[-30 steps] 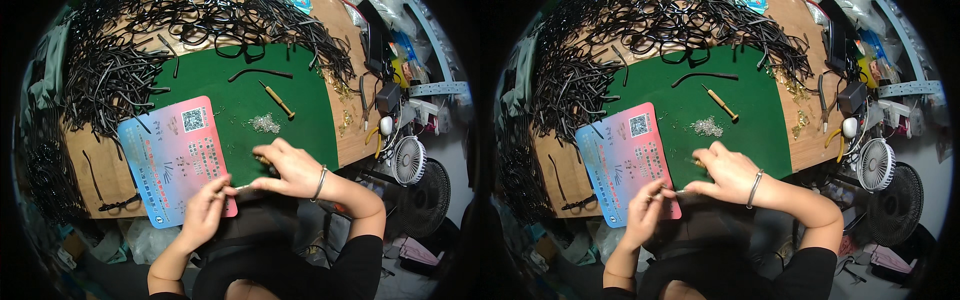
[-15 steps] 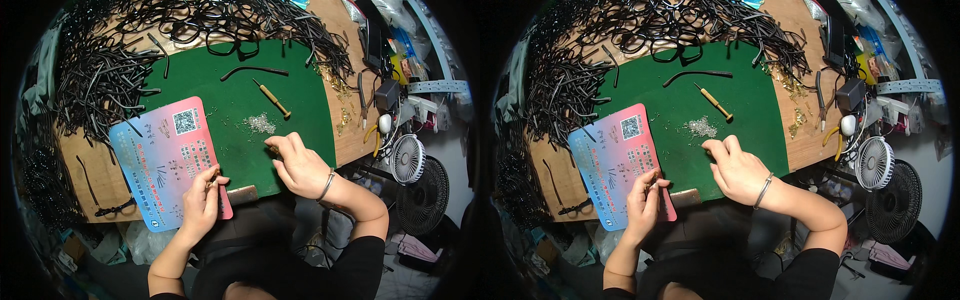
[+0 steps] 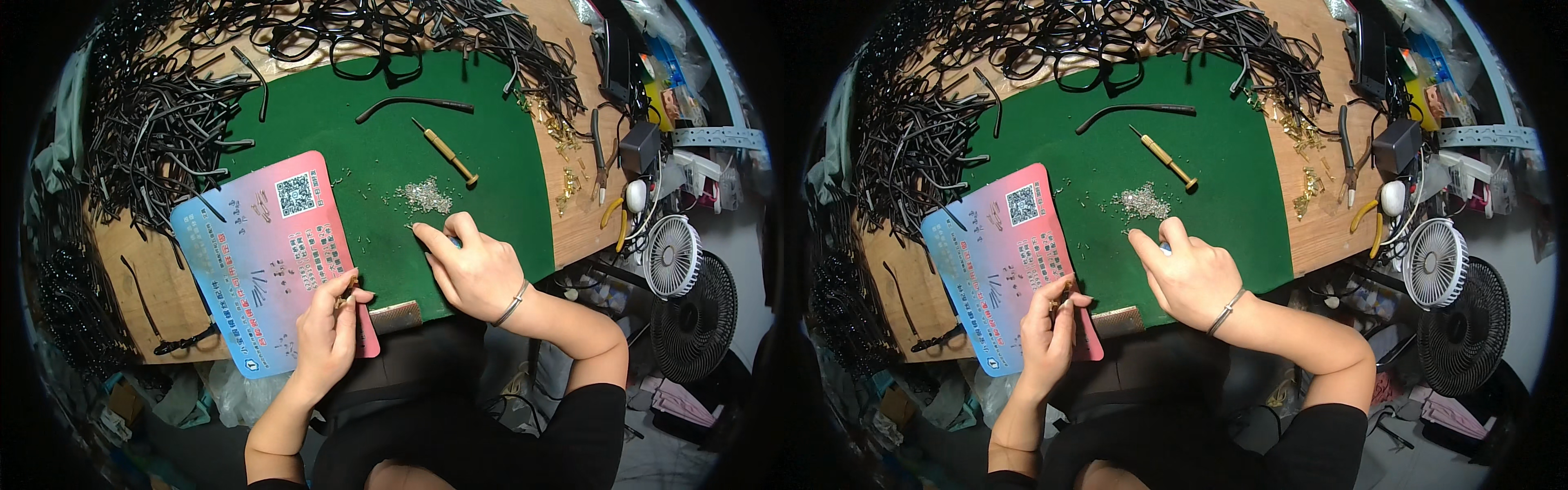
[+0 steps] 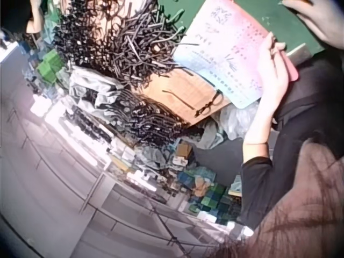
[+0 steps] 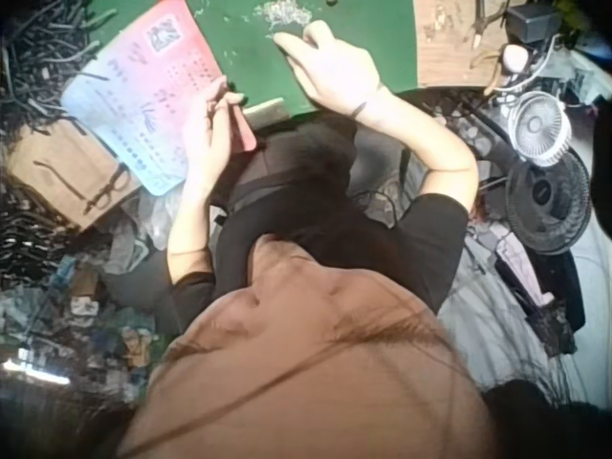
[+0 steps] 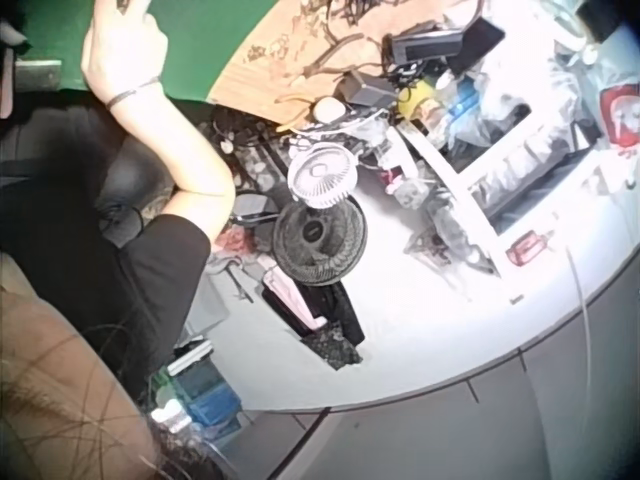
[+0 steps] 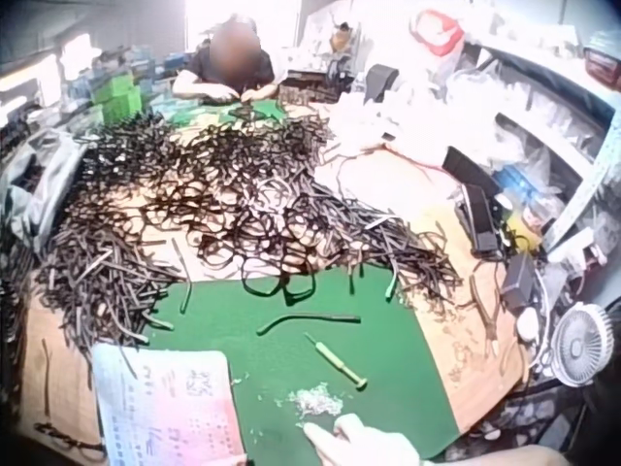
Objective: The person assembles eyeglasses by hand, repeatedly picking up frames and small metal parts from a workbench, inserting components into the frame arms, and placing the assembled glasses on a pink mat. The process is repeated multiple times with different frames.
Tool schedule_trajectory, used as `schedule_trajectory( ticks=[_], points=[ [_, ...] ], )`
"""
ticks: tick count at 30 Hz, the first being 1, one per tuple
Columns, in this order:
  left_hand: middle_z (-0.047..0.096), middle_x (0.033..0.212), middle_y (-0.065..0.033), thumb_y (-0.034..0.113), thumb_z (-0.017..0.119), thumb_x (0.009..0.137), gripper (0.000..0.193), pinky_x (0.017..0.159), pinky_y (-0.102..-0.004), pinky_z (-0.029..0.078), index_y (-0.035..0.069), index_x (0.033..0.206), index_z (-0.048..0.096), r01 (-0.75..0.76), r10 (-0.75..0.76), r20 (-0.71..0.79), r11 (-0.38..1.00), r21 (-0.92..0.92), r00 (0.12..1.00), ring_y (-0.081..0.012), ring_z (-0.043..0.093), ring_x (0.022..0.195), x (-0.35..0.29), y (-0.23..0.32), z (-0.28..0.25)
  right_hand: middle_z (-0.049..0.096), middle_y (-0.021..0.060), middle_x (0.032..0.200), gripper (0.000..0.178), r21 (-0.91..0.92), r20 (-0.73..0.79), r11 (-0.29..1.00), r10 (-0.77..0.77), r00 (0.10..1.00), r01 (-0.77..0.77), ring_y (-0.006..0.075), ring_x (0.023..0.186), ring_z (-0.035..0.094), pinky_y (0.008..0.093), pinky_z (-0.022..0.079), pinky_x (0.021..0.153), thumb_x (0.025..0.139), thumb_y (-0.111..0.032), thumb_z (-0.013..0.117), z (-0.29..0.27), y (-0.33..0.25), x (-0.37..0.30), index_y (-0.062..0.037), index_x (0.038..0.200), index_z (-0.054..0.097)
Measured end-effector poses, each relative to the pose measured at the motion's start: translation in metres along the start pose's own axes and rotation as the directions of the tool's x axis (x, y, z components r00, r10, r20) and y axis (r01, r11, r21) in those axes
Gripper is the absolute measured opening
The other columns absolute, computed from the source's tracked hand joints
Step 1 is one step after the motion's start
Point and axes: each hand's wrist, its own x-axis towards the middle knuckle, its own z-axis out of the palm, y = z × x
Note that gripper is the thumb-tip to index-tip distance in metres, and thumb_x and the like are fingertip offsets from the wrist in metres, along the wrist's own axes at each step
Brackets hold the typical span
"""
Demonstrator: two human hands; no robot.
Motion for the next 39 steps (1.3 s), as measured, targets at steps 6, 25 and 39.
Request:
schedule_trajectory(
  ticks=[6, 25, 39],
  points=[
    [0.062, 0.097, -0.0113, -0.001, 0.041, 0.093, 0.027, 0.079, -0.0252, 0.046, -0.005, 0.119, 0.045, 0.305, -0.277, 0.131, 0.893, -0.330, 0.952, -0.0141, 0.059, 0.085, -0.001, 0.022, -0.008, 0.046, 0.0095, 0.086, 0.045, -0.061, -0.027, 0.997, -0.042, 0.999, 0.040, 0.0211, 0.056, 0.056, 0.0315, 0.049, 0.043, 0.071, -0.009, 0.062, 0.004, 0.001, 0.000, -0.0109, 0.114, 0.052],
    [0.063, 0.090, -0.0172, -0.004, 0.049, 0.085, 0.027, 0.067, -0.0310, 0.049, -0.002, 0.112, 0.053, -0.029, 0.046, -0.130, 0.991, 0.130, 0.990, -0.0247, 0.064, 0.074, 0.002, 0.000, 0.012, 0.048, 0.0138, 0.092, 0.033, 0.457, 0.453, 0.878, -0.092, 0.887, -0.143, 0.0315, 0.073, 0.058, 0.0396, 0.051, 0.064, 0.085, -0.011, 0.052, -0.010, -0.040, 0.010, -0.0124, 0.118, 0.049],
    [0.063, 0.087, -0.0184, -0.008, 0.049, 0.080, 0.034, 0.069, -0.0329, 0.052, -0.003, 0.113, 0.053, -0.079, 0.124, -0.150, 0.957, 0.278, 0.981, -0.0266, 0.066, 0.078, 0.007, 0.007, 0.016, 0.051, 0.0009, 0.073, 0.032, 0.591, 0.800, 0.353, -0.135, 0.585, -0.726, 0.0054, 0.050, 0.049, 0.0207, 0.041, 0.041, 0.094, -0.016, 0.042, -0.014, -0.028, 0.041, -0.0019, 0.123, 0.044]
  ],
)
